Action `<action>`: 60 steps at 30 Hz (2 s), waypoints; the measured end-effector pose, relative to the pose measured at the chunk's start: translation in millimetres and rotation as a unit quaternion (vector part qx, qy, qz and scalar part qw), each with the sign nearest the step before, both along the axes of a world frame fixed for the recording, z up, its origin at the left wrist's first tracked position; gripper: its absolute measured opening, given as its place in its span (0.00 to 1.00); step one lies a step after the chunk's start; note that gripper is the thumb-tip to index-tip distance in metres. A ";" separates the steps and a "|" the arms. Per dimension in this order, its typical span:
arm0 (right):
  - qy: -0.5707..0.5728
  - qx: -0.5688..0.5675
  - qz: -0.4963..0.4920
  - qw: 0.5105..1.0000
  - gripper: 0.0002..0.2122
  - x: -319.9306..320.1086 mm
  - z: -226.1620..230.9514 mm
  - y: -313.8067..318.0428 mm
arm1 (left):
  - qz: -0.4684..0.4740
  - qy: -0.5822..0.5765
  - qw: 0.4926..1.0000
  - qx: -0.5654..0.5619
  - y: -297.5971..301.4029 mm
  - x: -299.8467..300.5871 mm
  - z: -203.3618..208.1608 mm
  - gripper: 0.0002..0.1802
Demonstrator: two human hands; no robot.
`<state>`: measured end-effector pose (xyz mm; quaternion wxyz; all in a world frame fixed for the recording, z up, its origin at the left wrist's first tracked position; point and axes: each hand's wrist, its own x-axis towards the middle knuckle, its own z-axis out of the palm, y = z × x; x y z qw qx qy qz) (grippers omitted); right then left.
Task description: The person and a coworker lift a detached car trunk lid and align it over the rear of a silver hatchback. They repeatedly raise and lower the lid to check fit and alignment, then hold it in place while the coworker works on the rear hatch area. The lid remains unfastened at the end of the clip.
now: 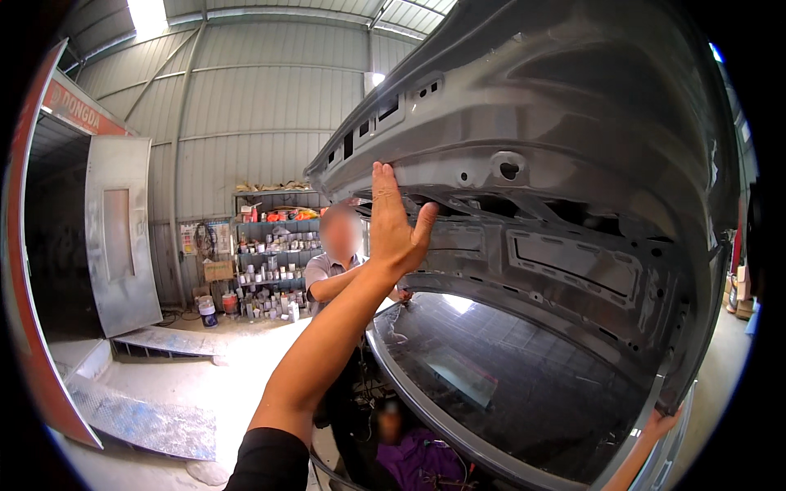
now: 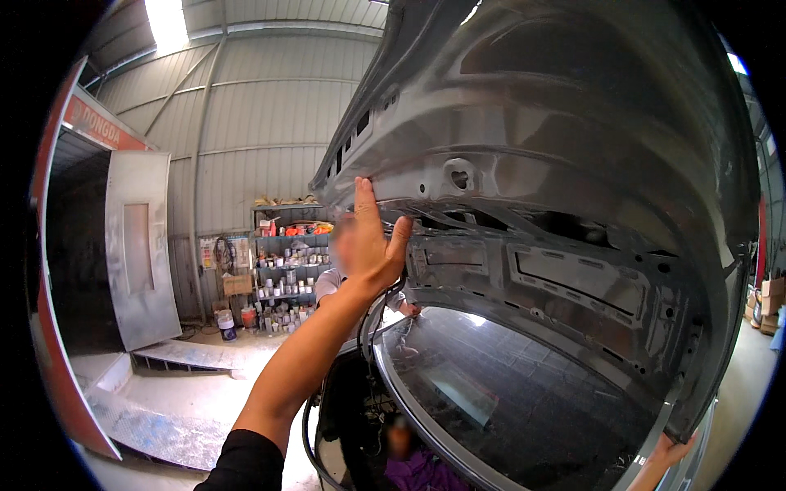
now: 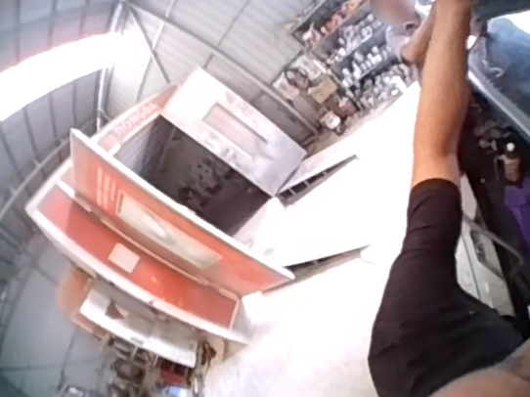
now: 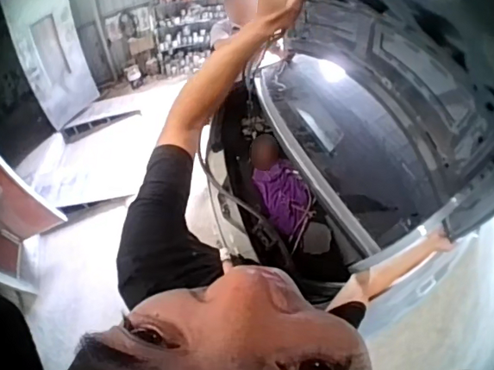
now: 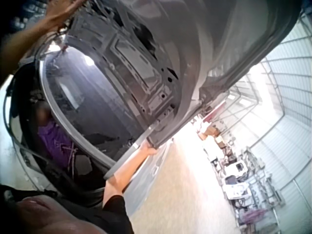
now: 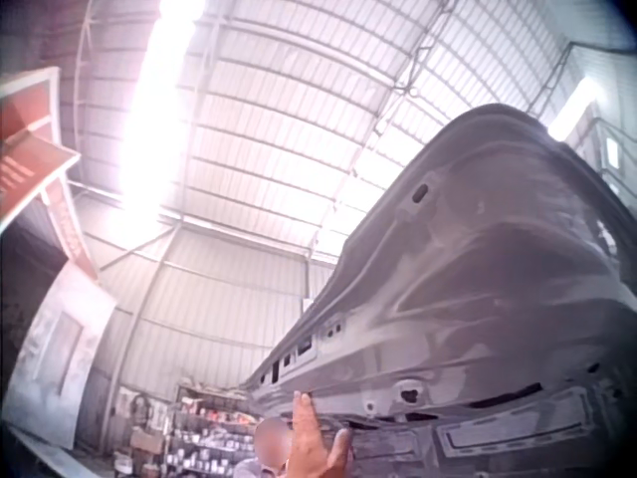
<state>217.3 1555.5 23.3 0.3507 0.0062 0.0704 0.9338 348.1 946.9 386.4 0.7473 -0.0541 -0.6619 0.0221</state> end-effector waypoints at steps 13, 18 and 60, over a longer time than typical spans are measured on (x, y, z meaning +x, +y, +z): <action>0.087 -0.001 0.037 0.996 0.21 19.6 15.1 -16.5 | -0.212 -0.068 0.974 -0.047 47.6 33.3 12.6 0.49; 0.088 -0.017 0.057 0.994 0.22 34.9 33.9 -37.8 | -0.248 -0.014 0.965 -0.085 61.3 46.9 55.9 0.43; 0.112 -0.035 0.100 0.988 0.27 58.0 63.1 -59.7 | -0.221 0.053 0.959 -0.170 43.2 28.1 63.7 0.53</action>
